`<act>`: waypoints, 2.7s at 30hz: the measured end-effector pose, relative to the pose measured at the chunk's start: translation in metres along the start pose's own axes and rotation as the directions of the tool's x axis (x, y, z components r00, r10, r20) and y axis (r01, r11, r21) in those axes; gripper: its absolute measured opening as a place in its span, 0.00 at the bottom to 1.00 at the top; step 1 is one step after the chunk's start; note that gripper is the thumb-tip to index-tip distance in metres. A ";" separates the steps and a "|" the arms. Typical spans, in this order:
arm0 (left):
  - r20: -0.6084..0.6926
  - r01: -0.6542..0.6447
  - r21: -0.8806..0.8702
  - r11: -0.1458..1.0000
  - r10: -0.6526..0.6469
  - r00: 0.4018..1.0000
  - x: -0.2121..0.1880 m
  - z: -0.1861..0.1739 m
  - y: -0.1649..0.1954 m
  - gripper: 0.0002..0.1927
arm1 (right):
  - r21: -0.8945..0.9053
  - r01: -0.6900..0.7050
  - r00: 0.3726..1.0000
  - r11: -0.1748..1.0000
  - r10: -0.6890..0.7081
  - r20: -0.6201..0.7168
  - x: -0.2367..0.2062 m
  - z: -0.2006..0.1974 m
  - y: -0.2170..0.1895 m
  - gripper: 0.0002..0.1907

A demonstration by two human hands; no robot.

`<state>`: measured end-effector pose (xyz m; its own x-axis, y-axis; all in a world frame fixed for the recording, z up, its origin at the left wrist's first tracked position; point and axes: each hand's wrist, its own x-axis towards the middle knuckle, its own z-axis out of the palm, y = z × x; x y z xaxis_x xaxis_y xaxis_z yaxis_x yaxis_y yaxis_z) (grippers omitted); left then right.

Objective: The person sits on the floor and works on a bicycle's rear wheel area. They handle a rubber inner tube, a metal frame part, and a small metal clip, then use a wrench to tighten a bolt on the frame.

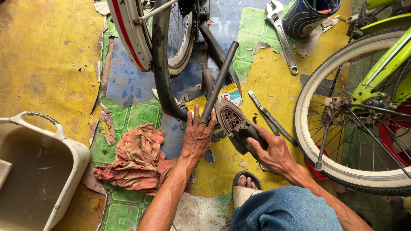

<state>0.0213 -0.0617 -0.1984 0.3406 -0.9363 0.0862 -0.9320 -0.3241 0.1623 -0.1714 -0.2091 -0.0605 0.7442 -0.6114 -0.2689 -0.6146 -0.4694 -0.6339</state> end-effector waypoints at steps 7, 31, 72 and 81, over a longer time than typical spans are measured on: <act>-0.029 -0.021 -0.047 0.999 0.019 0.999 -0.003 0.008 -0.003 0.44 | -0.002 -0.071 0.996 0.997 0.071 0.049 0.016 0.001 -0.012 0.26; -0.134 -0.118 -0.164 0.980 0.096 0.986 -0.011 0.002 -0.025 0.36 | -0.051 0.262 0.964 0.964 -0.260 0.050 0.029 0.008 -0.038 0.26; -0.010 0.159 -0.367 0.917 -0.174 0.985 0.016 -0.016 -0.028 0.31 | 0.008 0.239 0.971 0.971 -0.239 0.013 0.043 0.026 -0.055 0.22; 0.114 0.188 -0.390 0.901 -0.156 0.981 0.046 -0.053 -0.040 0.37 | 0.039 0.226 0.973 0.973 -0.228 0.036 0.042 0.025 -0.054 0.22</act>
<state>0.0806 -0.0848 -0.1487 0.4653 -0.8836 -0.0525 -0.7273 -0.4155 0.5462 -0.1009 -0.1938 -0.0556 0.8736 -0.4652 -0.1433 -0.4195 -0.5703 -0.7063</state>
